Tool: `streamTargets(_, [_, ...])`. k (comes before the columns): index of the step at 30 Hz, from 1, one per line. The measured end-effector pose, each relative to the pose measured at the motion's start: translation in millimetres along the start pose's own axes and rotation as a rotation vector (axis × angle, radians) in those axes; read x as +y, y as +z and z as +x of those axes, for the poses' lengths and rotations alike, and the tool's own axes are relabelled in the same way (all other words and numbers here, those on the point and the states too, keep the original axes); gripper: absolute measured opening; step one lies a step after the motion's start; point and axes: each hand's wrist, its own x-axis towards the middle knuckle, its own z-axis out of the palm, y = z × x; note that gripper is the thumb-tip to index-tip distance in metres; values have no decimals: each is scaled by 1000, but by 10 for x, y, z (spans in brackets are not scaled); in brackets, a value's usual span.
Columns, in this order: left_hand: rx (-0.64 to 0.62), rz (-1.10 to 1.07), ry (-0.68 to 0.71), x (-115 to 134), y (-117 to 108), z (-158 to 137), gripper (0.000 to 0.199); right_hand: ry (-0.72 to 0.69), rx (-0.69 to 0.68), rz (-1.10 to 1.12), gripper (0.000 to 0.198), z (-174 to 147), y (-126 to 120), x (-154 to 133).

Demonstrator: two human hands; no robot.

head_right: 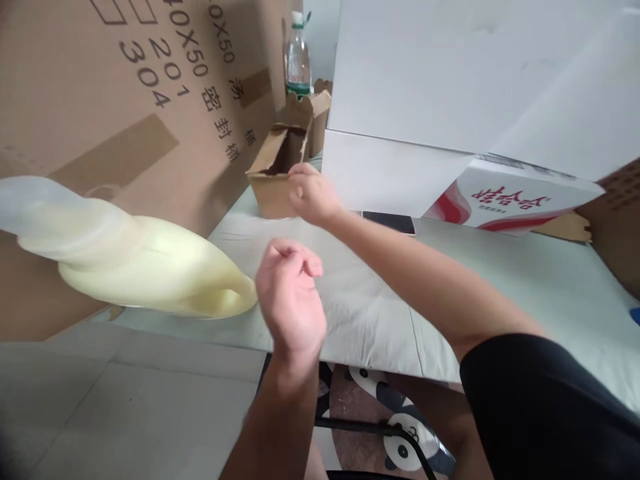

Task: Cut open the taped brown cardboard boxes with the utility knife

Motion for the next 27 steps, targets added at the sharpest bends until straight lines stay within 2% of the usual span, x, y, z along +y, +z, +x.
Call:
streamTargets(5, [3, 81, 271, 292, 55, -120, 18, 24, 67, 140, 32, -1177, -451, -116])
streamTargets(9, [9, 271, 431, 318, 47, -115, 21, 20, 307, 183, 25, -2161, -948, -126])
streamTargets(11, [-49, 471, 436, 239, 68, -100, 15, -15, 380, 210, 28, -2570, -1133, -112])
streamTargets(13, [-124, 667, 372, 120, 117, -95, 11, -67, 400, 247, 35, -2856, -1235, -100])
streamTargets(16, [-224, 937, 250, -64, 210, -102, 21, -99, 364, 286, 36, -3025, -1274, -90])
streamTargets(19, [-278, 1150, 200, -169, 258, -70, 22, -130, 323, 315, 24, -3001, -1285, -63])
streamTargets(21, [-281, 1173, 188, -187, 250, -11, 29, -153, 259, 333, 22, -2965, -1299, -24])
streamTargets(24, [-327, 1180, 149, -174, 201, 93, 45, -191, 142, 281, 32, -2947, -1297, 61])
streamTargets(27, [-393, 1294, 91, -151, 148, 154, 60, -211, 117, 172, 31, -2960, -1270, 147])
